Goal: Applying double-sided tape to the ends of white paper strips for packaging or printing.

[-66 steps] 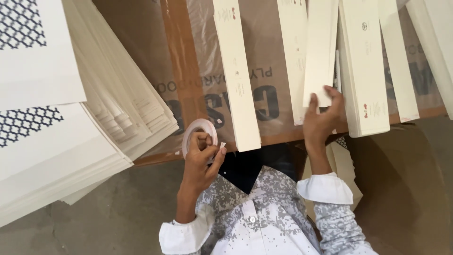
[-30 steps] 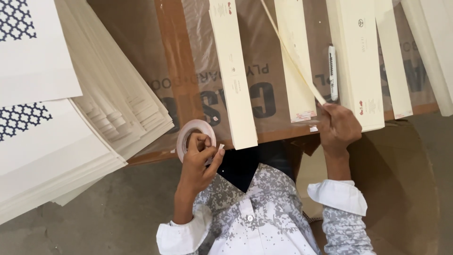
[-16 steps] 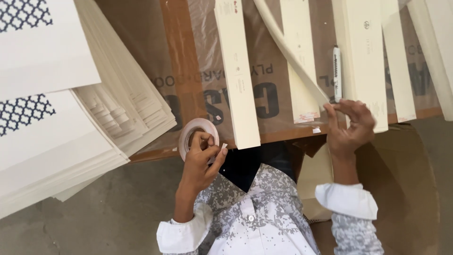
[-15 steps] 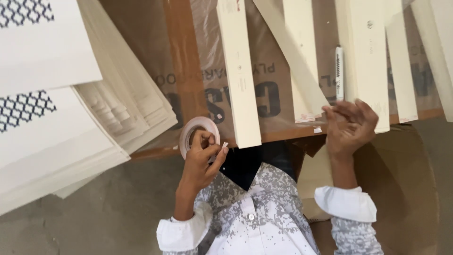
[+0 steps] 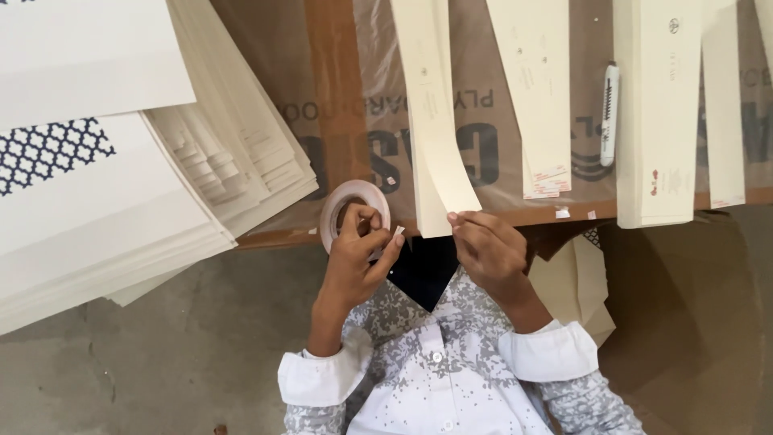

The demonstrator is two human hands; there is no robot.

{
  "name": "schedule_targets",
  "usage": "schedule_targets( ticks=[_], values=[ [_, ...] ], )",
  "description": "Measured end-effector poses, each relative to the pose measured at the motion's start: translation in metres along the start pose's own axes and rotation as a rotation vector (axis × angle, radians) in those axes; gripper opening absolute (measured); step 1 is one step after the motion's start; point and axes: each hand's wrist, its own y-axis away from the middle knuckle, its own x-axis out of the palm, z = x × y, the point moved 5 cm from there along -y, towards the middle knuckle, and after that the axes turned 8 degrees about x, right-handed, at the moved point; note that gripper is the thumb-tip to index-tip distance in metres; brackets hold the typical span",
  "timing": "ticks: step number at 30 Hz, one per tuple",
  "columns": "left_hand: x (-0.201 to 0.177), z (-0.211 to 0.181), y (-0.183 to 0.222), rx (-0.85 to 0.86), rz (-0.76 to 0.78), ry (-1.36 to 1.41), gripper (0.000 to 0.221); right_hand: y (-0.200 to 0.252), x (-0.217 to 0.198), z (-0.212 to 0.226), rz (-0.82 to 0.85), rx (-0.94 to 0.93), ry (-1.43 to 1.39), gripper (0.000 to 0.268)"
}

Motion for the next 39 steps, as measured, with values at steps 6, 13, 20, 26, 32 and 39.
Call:
schedule_targets(
  ticks=[6,13,20,26,32,39],
  values=[
    [-0.005,-0.003,0.002,0.102,-0.024,-0.012,0.018,0.005,0.015,-0.001,0.135,0.059,0.101,0.024],
    [-0.006,-0.007,0.000,0.085,-0.028,0.005,0.018,0.009,0.025,0.006,0.214,0.070,0.094,0.027],
    [-0.015,-0.011,-0.001,0.138,0.039,0.061,0.021,0.013,0.020,0.007,0.250,0.418,-0.153,0.022],
    [-0.004,-0.015,-0.004,0.154,0.144,0.057,0.020,0.017,0.031,0.000,0.363,0.641,-0.286,0.026],
    [0.003,-0.018,-0.006,0.185,0.162,-0.018,0.018,0.021,0.020,-0.008,0.337,0.659,-0.268,0.014],
    [0.008,-0.006,-0.006,0.134,0.216,-0.256,0.026,0.067,0.005,-0.015,0.367,0.693,-0.159,0.012]
  ],
)
